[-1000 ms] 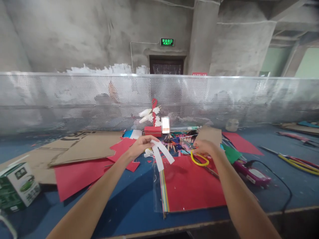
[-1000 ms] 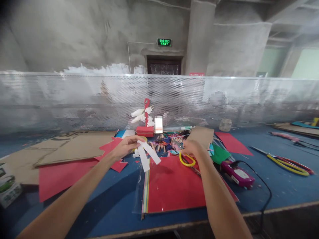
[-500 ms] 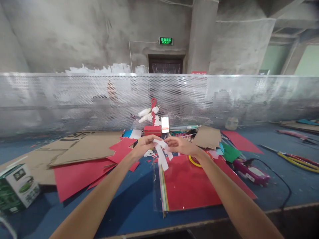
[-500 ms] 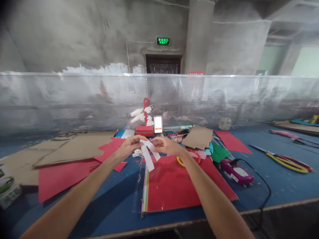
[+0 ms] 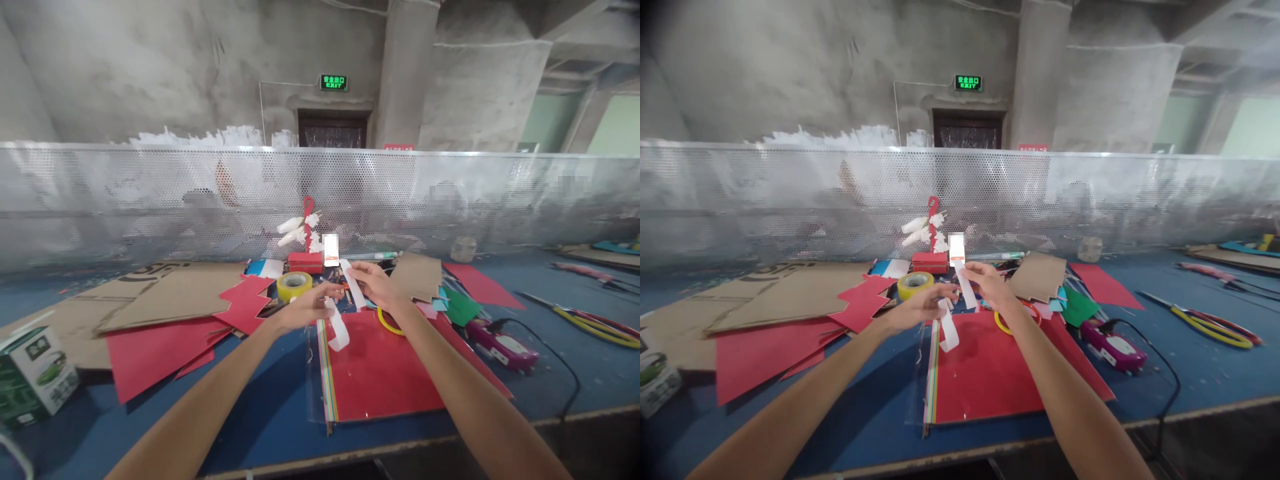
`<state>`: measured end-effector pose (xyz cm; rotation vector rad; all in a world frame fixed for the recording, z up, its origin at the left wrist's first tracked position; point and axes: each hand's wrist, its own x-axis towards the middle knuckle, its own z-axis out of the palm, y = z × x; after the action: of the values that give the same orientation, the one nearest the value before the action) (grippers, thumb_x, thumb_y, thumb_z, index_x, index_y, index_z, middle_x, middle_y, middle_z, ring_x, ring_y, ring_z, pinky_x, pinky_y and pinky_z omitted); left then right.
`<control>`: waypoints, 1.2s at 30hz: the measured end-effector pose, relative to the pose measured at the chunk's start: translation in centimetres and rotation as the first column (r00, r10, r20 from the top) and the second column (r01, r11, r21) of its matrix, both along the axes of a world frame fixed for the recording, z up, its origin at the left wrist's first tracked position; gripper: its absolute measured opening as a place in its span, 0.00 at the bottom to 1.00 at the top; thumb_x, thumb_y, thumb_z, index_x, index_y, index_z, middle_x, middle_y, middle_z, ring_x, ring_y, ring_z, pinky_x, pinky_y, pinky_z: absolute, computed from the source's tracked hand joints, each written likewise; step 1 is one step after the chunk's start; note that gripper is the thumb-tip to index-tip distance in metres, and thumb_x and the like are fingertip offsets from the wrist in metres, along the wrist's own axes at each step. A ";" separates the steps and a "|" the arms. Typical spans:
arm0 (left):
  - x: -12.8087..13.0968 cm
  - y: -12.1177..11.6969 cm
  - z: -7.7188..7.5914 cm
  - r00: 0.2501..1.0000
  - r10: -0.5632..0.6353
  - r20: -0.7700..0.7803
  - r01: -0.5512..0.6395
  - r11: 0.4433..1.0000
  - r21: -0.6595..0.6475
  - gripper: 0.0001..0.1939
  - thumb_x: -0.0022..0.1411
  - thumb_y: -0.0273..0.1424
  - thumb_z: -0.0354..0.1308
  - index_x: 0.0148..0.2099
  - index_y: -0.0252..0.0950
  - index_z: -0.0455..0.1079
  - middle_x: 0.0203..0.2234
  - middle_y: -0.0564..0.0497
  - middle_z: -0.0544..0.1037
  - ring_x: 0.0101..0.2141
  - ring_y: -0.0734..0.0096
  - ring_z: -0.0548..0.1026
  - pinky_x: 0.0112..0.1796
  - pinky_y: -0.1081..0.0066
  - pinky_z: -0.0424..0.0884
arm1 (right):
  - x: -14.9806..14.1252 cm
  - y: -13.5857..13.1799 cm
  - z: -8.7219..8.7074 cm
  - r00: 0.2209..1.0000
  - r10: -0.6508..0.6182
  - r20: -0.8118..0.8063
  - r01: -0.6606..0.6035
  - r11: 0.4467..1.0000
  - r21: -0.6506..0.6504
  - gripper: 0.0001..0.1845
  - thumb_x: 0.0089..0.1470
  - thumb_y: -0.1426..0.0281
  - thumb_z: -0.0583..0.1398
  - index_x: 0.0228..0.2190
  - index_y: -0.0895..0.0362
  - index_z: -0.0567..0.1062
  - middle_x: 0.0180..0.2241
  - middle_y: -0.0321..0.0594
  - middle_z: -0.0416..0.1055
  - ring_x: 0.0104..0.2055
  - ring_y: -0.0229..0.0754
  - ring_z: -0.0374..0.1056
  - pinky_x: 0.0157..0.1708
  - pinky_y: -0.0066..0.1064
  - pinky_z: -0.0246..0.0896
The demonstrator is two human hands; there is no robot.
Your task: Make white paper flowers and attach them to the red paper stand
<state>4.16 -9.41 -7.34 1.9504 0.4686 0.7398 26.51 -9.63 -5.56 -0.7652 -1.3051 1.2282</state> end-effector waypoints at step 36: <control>0.8 1.5 0.1 0.905 0.412 0.107 -0.424 0.890 0.169 0.16 0.65 0.41 0.52 0.44 0.34 0.68 0.34 0.47 0.77 0.36 0.65 0.76 0.38 0.67 0.71 | -2.1 0.6 -1.7 0.945 -0.101 0.312 0.056 0.987 0.151 0.14 0.45 0.63 0.67 0.32 0.58 0.74 0.26 0.37 0.73 0.26 0.36 0.67 0.22 0.25 0.60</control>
<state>4.94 -7.94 -7.21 2.0124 0.8191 1.1586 24.36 -9.05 -7.27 -0.9318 -1.5899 0.9626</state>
